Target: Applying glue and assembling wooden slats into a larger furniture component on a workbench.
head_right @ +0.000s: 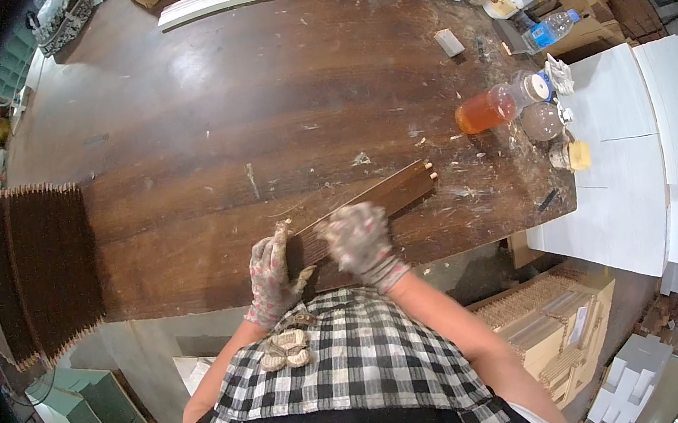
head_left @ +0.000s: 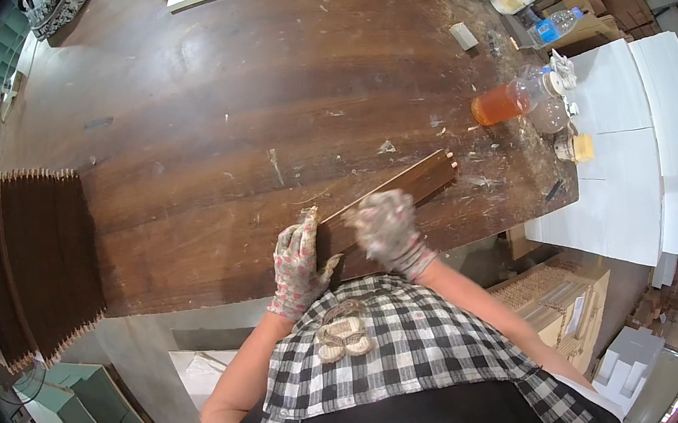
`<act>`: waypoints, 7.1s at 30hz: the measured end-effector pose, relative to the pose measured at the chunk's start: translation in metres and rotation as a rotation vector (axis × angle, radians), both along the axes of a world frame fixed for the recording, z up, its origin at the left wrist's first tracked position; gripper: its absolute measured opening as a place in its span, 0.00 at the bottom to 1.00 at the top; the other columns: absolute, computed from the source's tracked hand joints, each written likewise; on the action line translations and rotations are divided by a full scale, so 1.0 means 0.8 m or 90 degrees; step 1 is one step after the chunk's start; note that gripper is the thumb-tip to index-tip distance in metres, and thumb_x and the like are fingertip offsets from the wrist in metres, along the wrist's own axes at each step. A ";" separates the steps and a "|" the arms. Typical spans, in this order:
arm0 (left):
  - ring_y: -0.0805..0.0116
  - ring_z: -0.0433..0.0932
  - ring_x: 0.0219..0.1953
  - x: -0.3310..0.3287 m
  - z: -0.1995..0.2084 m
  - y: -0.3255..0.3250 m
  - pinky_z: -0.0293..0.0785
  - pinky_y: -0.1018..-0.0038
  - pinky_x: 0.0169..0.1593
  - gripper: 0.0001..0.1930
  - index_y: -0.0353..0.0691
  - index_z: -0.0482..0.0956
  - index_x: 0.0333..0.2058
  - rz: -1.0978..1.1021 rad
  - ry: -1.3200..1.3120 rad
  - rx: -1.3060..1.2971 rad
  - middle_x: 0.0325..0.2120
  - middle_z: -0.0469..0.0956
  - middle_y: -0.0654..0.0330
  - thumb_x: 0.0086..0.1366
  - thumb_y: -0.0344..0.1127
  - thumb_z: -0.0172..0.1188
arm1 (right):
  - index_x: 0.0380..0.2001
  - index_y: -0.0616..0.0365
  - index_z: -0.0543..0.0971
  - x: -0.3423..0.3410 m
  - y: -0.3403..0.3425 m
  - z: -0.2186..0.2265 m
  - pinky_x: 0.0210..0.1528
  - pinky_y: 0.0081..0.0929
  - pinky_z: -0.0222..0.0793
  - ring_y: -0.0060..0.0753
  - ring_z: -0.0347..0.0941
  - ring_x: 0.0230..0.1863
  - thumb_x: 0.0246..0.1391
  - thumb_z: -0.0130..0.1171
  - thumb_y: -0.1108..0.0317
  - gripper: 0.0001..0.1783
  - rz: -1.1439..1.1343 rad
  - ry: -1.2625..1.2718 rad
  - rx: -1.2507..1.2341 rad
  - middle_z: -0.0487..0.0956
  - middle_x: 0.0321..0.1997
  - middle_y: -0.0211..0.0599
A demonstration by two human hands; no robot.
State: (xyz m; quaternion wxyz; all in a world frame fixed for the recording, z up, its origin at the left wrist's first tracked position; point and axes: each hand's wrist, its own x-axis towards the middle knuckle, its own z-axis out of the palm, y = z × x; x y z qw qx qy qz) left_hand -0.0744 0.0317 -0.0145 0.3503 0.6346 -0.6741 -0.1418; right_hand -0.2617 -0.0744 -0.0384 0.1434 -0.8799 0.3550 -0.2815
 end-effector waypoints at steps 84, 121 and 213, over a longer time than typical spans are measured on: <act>0.52 0.74 0.53 -0.268 0.039 -0.354 0.70 0.63 0.57 0.36 0.40 0.66 0.55 -0.148 0.321 0.039 0.49 0.74 0.51 0.47 0.34 0.74 | 0.46 0.56 0.71 -0.235 -0.197 0.201 0.52 0.29 0.68 0.28 0.70 0.47 0.63 0.49 0.61 0.12 -0.319 -0.720 0.261 0.72 0.45 0.35; 0.56 0.66 0.49 -0.019 0.024 -0.039 0.60 0.57 0.51 0.40 0.42 0.65 0.59 -0.056 -0.178 0.119 0.46 0.67 0.55 0.49 0.48 0.69 | 0.45 0.61 0.72 -0.065 -0.084 0.010 0.60 0.59 0.55 0.51 0.64 0.51 0.51 0.52 0.72 0.16 -0.475 0.157 -0.008 0.71 0.45 0.46; 0.56 0.66 0.51 -0.020 0.027 -0.035 0.61 0.57 0.54 0.39 0.42 0.65 0.60 -0.082 -0.171 0.149 0.48 0.67 0.56 0.51 0.50 0.66 | 0.32 0.62 0.76 -0.138 -0.118 0.066 0.45 0.42 0.69 0.52 0.73 0.42 0.48 0.62 0.68 0.09 -0.332 0.183 0.198 0.75 0.35 0.49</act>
